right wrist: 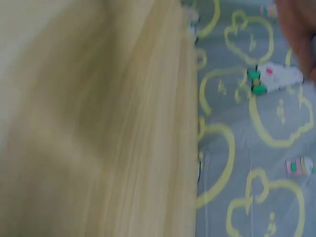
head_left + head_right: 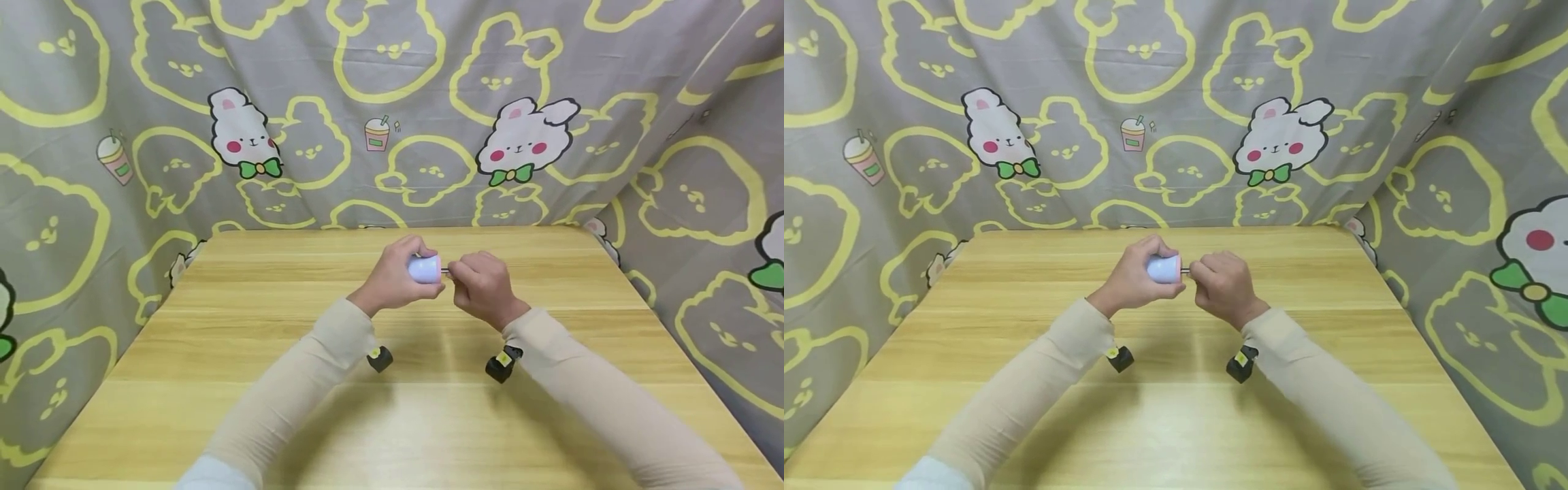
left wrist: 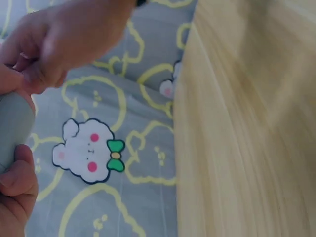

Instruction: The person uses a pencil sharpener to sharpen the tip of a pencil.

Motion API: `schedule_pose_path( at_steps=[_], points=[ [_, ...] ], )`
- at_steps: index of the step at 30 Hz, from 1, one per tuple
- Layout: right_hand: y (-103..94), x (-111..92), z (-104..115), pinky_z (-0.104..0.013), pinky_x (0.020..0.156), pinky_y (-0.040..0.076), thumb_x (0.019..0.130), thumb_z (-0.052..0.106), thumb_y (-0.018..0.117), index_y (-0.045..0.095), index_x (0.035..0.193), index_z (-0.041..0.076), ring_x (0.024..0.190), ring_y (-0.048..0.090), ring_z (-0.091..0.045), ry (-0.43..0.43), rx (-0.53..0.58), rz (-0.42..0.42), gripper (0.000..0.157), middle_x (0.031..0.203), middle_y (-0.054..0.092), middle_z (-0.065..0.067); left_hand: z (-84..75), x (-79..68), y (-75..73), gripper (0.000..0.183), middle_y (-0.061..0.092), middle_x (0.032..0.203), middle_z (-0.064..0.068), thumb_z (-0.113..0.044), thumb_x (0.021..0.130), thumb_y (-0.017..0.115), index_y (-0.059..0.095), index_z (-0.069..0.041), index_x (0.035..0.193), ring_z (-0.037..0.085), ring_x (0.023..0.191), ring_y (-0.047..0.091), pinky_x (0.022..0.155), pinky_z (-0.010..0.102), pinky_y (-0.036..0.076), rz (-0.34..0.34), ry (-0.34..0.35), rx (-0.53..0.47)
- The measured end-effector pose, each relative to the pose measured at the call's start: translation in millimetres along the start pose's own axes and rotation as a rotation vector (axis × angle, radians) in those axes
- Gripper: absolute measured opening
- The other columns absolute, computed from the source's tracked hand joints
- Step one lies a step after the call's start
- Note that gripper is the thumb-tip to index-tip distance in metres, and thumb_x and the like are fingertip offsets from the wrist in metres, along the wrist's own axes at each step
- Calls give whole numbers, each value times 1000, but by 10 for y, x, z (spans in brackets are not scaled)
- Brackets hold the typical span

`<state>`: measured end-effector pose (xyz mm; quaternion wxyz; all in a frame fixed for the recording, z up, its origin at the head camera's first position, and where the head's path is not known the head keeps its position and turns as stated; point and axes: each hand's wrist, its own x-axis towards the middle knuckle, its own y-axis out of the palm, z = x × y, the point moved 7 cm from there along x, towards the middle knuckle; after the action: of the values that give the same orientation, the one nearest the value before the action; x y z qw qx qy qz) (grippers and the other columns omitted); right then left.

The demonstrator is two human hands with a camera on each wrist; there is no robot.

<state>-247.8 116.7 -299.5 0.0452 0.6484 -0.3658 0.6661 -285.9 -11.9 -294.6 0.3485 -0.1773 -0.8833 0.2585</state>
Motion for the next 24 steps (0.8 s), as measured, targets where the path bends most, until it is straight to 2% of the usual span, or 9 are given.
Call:
schedule_pose_path(
  at_steps=[2,6,8,9,12,15,19,22,24],
  points=[
    [91,44,-78,-26,40,27,84,-2,54,48,64,10,43,31,-10,216,145,205,24,53,38,3,-4,-24,-2,35,62,100,10,-10,67,83,55,-4,87,22,82,56,63,25,49,-19,68,34],
    [245,-20,-256,-26,47,26,97,8,52,46,65,9,49,31,-12,812,495,598,32,58,37,1,-20,-53,4,35,59,96,12,-8,67,83,55,-2,88,23,82,57,62,23,51,-22,182,76],
    [246,-45,-296,-28,51,29,101,13,50,53,70,5,53,33,-15,969,552,674,32,62,41,-2,-5,-40,0,35,60,97,11,-8,67,83,56,-3,89,23,83,57,62,23,51,-16,181,76],
    [236,-34,-303,-29,51,31,101,14,50,58,74,3,54,35,-16,979,553,682,30,64,44,-4,8,-28,-11,35,60,98,11,-9,67,83,56,-3,89,23,83,57,63,23,51,-16,163,72],
    [174,58,-304,-31,57,43,97,11,57,63,92,1,62,48,-17,821,479,609,13,75,55,-5,43,17,-68,36,60,98,10,-10,67,84,57,-3,90,22,83,55,64,26,50,-25,71,40],
    [75,153,-225,-35,63,51,92,5,64,61,100,-2,72,58,-21,475,338,440,11,86,60,-10,81,40,-101,36,60,98,10,-12,68,83,58,-4,93,22,82,55,63,28,50,-14,-33,-8],
    [-76,129,-64,-38,66,50,94,13,64,63,92,-2,73,63,-27,0,-46,88,15,84,63,-13,115,40,-87,37,60,104,11,-13,72,83,57,-4,96,24,82,56,62,31,52,20,-135,-112],
    [-109,39,-11,-41,60,41,97,24,61,64,81,5,63,60,-25,-130,-240,-156,25,74,63,-8,121,31,-59,36,60,107,12,-13,73,83,56,-4,96,25,80,57,61,32,52,40,-171,-173],
    [-86,-1,-11,-41,55,36,98,24,58,61,75,6,56,53,-25,-138,-246,-221,30,66,56,-6,105,32,-43,36,60,105,12,-13,73,82,56,-5,95,25,80,57,61,32,52,44,-146,-160]
  ],
)
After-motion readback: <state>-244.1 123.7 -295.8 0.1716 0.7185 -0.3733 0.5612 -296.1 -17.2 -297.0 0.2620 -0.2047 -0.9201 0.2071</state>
